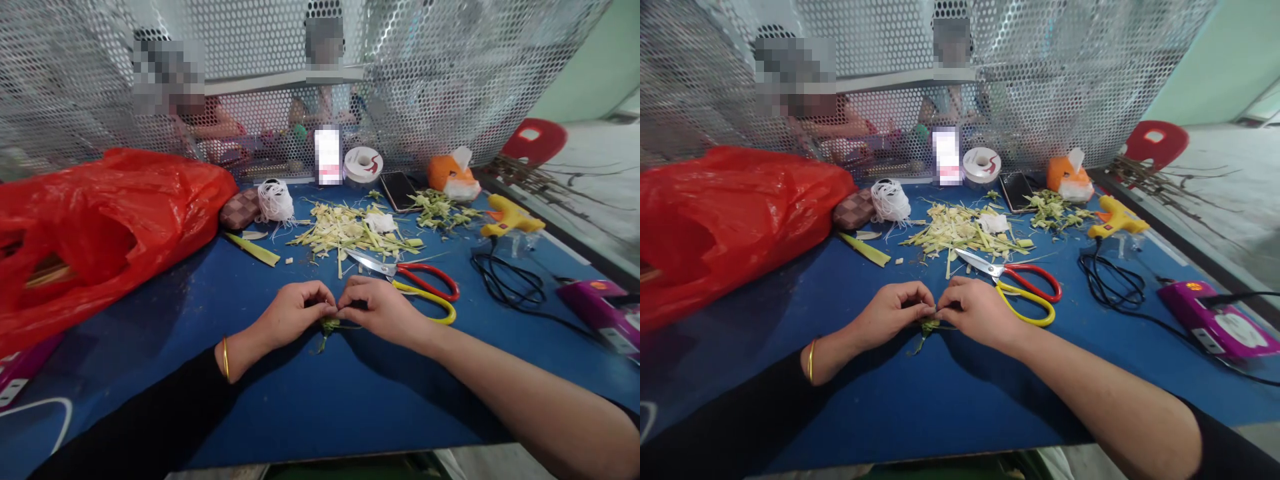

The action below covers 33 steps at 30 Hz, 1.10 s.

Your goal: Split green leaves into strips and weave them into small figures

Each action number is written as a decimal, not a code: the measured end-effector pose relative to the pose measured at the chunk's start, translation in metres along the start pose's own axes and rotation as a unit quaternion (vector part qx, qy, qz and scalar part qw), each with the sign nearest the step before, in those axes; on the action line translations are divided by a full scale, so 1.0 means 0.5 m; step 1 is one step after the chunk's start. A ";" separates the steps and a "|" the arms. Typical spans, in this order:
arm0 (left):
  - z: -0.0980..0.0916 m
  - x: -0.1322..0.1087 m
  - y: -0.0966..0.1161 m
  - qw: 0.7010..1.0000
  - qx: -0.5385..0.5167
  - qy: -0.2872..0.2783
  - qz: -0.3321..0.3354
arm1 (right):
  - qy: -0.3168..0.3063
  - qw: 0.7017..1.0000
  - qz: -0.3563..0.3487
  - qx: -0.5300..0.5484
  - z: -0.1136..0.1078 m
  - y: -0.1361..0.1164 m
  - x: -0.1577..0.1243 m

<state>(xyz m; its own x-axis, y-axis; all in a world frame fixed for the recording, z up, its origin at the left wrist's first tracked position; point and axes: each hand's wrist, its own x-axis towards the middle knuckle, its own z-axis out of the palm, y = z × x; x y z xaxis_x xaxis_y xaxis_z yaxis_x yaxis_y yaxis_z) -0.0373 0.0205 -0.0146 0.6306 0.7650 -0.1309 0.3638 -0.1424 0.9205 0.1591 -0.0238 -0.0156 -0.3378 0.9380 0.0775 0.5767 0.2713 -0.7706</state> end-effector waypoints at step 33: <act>-0.008 -0.006 -0.007 0.997 0.049 0.031 0.042 | 0.020 0.995 -0.026 0.090 0.020 0.002 0.006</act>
<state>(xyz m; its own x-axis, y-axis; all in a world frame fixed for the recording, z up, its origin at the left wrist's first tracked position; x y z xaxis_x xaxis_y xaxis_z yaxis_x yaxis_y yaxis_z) -0.0431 0.0213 -0.0161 0.6197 0.7843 -0.0283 0.3785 -0.2671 0.8862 0.1511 -0.0231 -0.0223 -0.3320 0.9326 0.1414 0.4162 0.2793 -0.8653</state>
